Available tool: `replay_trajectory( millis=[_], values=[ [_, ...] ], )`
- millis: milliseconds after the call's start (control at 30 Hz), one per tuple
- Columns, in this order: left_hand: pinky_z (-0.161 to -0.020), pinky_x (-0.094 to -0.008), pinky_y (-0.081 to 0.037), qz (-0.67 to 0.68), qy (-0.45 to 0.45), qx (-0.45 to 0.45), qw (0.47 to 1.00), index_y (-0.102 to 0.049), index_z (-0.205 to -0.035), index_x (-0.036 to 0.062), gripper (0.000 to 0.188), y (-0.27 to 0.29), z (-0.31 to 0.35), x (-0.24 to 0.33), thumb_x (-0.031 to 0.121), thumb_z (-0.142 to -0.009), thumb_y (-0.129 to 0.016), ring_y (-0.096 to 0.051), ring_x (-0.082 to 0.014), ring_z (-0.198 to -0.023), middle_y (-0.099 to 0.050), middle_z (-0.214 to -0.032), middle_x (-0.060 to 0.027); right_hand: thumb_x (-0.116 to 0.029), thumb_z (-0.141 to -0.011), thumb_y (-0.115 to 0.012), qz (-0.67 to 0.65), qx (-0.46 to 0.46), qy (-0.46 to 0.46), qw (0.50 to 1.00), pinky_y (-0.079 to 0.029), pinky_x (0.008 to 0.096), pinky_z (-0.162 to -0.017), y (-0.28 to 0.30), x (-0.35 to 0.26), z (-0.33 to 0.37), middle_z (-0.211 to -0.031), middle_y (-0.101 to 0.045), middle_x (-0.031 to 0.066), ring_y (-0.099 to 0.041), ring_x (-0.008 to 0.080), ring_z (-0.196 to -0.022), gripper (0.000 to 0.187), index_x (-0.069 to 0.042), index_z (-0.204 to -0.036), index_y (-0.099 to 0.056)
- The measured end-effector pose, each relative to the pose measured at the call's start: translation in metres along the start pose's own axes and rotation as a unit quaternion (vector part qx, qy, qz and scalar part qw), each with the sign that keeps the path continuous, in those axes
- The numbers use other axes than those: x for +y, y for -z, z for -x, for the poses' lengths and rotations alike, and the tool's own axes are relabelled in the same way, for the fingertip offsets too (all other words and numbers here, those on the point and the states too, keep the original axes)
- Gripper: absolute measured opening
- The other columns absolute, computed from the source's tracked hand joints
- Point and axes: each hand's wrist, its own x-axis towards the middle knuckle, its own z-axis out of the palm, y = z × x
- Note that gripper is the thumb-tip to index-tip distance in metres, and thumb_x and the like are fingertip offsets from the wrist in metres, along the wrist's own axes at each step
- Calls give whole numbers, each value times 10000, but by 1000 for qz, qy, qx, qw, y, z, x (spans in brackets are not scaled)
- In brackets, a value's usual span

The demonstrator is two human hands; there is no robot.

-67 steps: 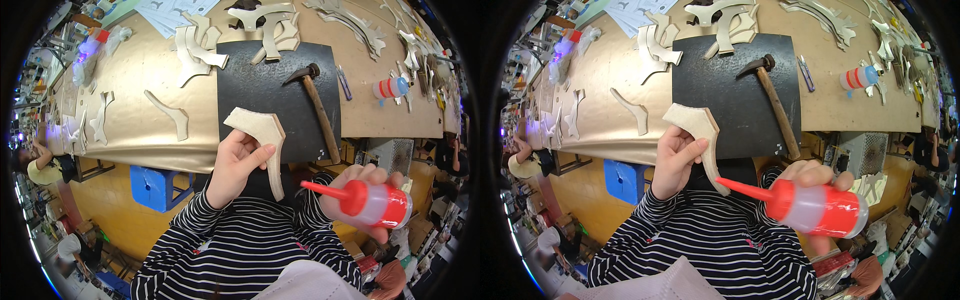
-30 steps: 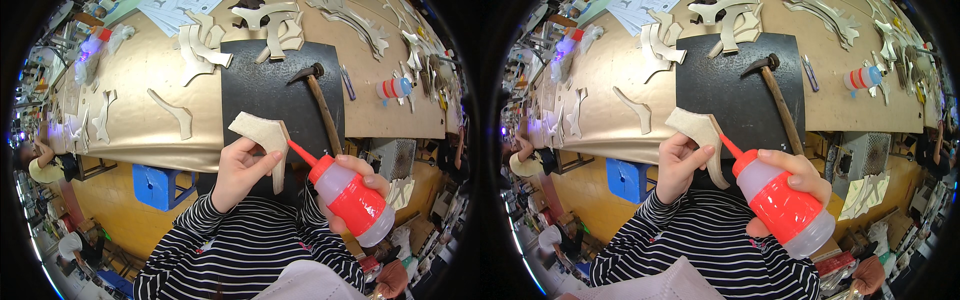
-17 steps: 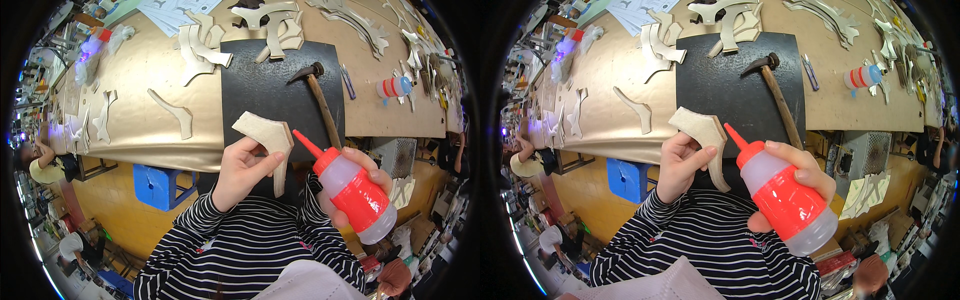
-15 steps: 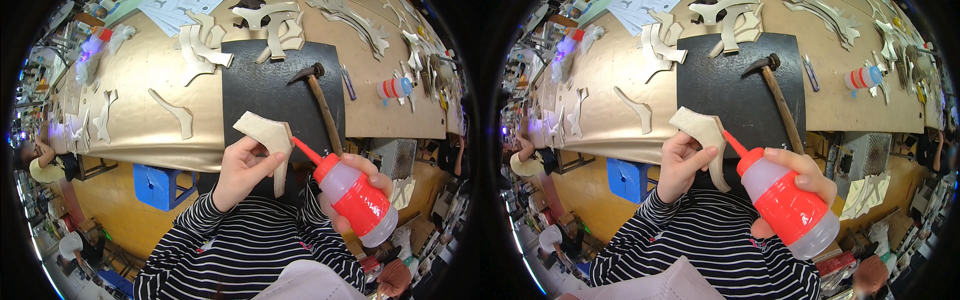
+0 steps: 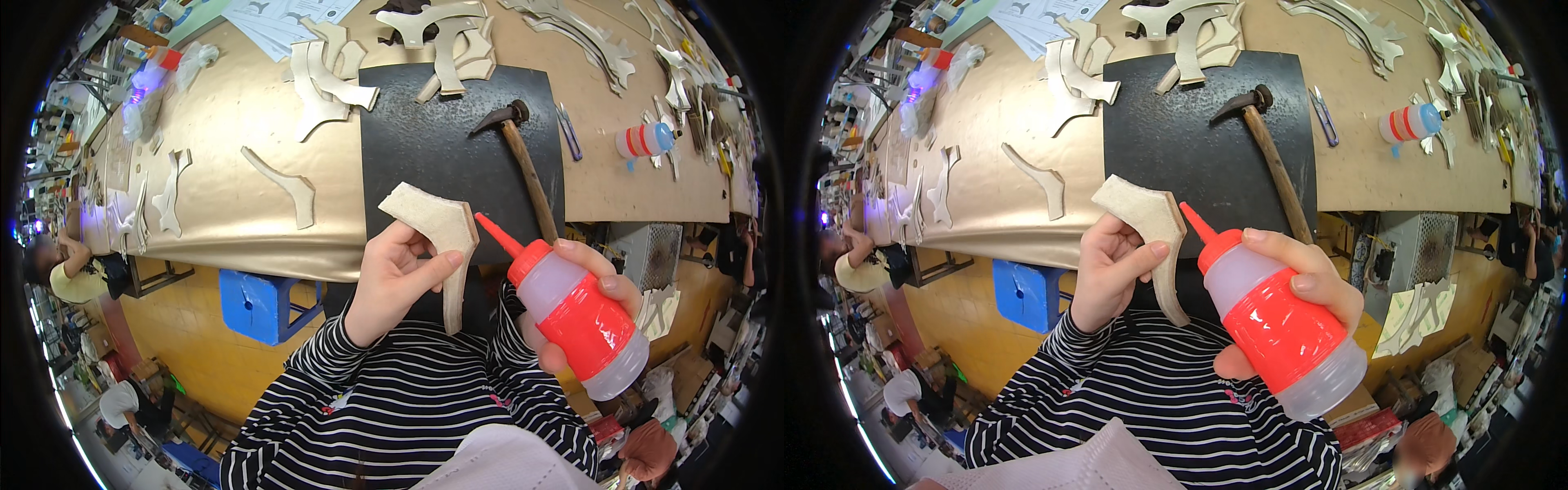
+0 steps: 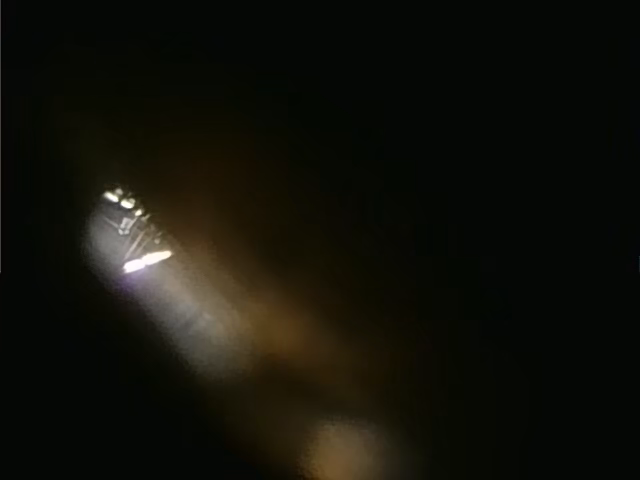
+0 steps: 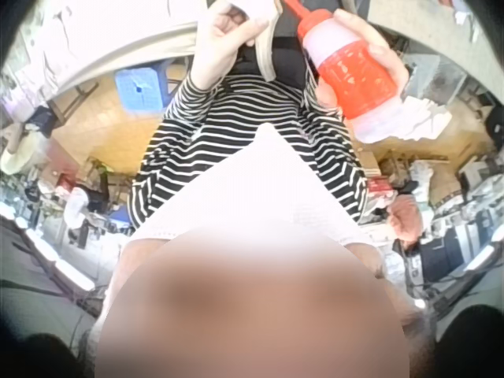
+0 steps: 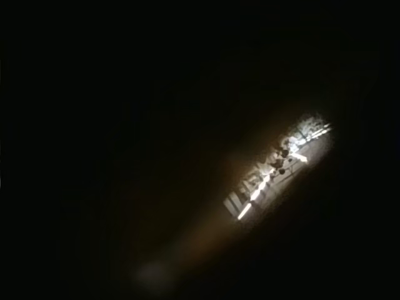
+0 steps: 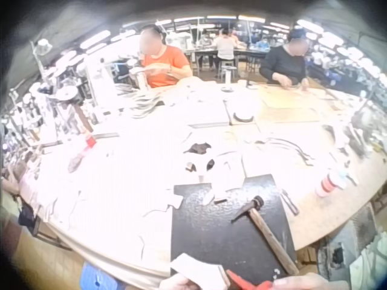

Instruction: The person applies glue from a red bottle to the edges of white plastic parts and joins them together on a black work surface. The person handles several parts one at a time, aligns edges, and presses them to bond.

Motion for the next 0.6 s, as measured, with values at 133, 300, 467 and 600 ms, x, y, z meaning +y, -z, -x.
replay_trajectory(
  millis=[133,300,467,600],
  values=[
    [-570,-175,-399,1,3,-2,1000,-510,-1263,-34,435,0,0,1,-24,-853,-656,-564,-66,-841,-629,-1066,-81,-502,-796,-734,-76,23,-52,995,-570,274,-676,-1,-5,1,-1124,-570,363,-672,310,-824,783,26,-1238,-361],
    [-570,-174,-397,2,11,-8,1000,-505,-1270,-32,443,-1,1,1,-23,-854,-654,-562,-64,-837,-629,-1065,-79,-501,-794,-738,-8,9,-42,999,-569,278,-687,-1,-3,1,-1109,-579,363,-673,296,-812,793,33,-1240,-358],
    [-570,-173,-394,2,9,-6,1000,-504,-1274,-29,448,0,2,2,-15,-854,-659,-559,-61,-831,-630,-1059,-78,-504,-807,-722,-50,29,-23,998,-570,278,-648,-3,-2,1,-1082,-595,350,-672,299,-789,798,53,-1237,-347],
    [-568,-175,-392,1,17,-8,1000,-504,-1275,-27,453,0,3,2,-10,-853,-665,-558,-60,-825,-630,-1053,-77,-536,-831,-677,-11,13,-23,1000,-570,278,-613,-5,0,-3,-1045,-611,321,-674,303,-785,794,55,-1239,-340]
  ],
)
